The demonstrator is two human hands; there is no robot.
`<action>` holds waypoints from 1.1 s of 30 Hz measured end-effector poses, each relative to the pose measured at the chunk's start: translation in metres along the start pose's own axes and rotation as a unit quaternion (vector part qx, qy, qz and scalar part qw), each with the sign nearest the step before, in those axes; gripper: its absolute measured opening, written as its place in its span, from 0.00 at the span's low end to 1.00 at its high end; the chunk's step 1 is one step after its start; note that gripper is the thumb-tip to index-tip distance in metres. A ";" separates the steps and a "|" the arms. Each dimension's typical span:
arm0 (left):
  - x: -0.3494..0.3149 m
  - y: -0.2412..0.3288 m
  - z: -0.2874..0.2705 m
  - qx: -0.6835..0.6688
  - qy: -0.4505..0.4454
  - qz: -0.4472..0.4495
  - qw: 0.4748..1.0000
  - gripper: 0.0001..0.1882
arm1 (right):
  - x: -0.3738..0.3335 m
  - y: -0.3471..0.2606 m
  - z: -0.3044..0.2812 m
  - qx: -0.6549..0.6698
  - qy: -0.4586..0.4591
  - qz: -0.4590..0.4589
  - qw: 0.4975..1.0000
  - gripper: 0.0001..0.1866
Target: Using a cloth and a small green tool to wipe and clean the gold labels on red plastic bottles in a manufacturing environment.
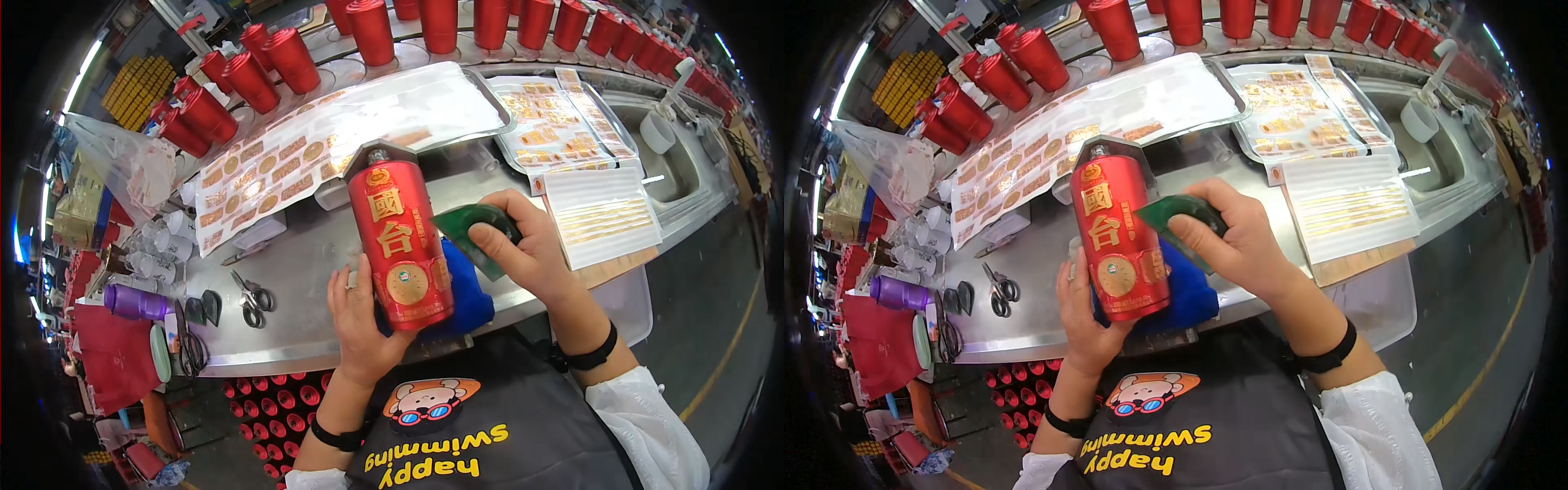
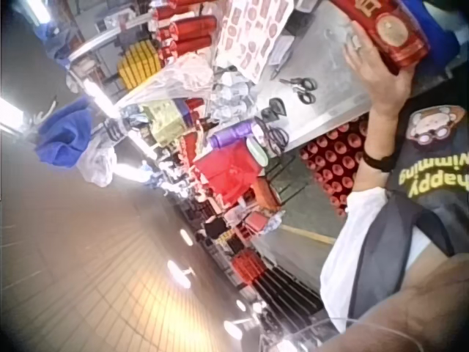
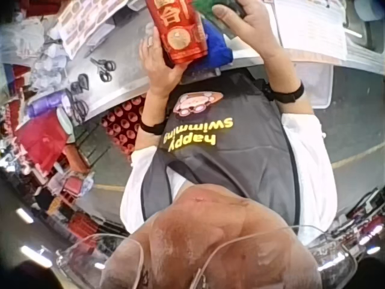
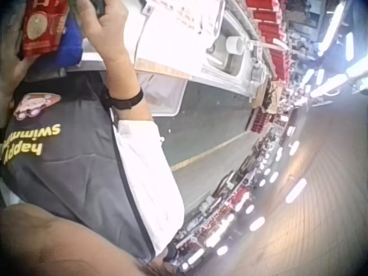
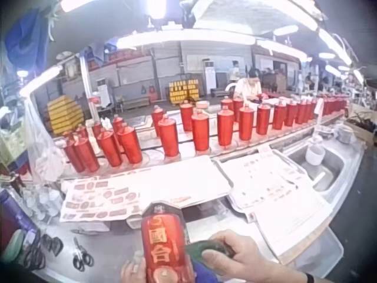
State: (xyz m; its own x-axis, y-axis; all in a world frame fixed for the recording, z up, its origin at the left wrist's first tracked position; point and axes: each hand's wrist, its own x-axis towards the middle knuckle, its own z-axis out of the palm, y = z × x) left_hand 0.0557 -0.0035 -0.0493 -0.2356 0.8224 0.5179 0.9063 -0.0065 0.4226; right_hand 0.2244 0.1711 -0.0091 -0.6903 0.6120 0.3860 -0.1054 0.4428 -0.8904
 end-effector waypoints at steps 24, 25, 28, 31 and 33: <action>0.031 0.002 0.006 -0.368 0.007 -0.191 0.910 0.40 | -0.016 0.006 0.036 -0.143 -0.020 -0.070 0.987 0.30; 0.031 0.003 0.006 -0.369 0.010 -0.195 0.909 0.40 | -0.016 0.006 0.037 -0.132 -0.016 -0.062 0.989 0.31; 0.031 0.004 0.009 -0.381 0.019 -0.199 0.903 0.40 | -0.014 0.009 0.039 -0.130 -0.010 -0.054 0.990 0.32; 0.030 0.003 0.011 -0.397 0.027 -0.197 0.896 0.40 | -0.013 0.009 0.040 -0.128 -0.009 -0.049 0.991 0.33; 0.033 0.003 0.006 -0.410 0.014 -0.179 0.895 0.41 | -0.011 0.011 0.039 -0.122 -0.011 -0.060 0.991 0.33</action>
State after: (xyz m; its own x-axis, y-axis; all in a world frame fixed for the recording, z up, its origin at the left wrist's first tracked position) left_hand 0.0528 0.0272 -0.0353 -0.4782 0.8404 0.2549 0.2131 -0.1705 0.9620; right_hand 0.2034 0.1437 -0.0322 -0.6985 0.5322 0.4783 -0.0136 0.6585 -0.7525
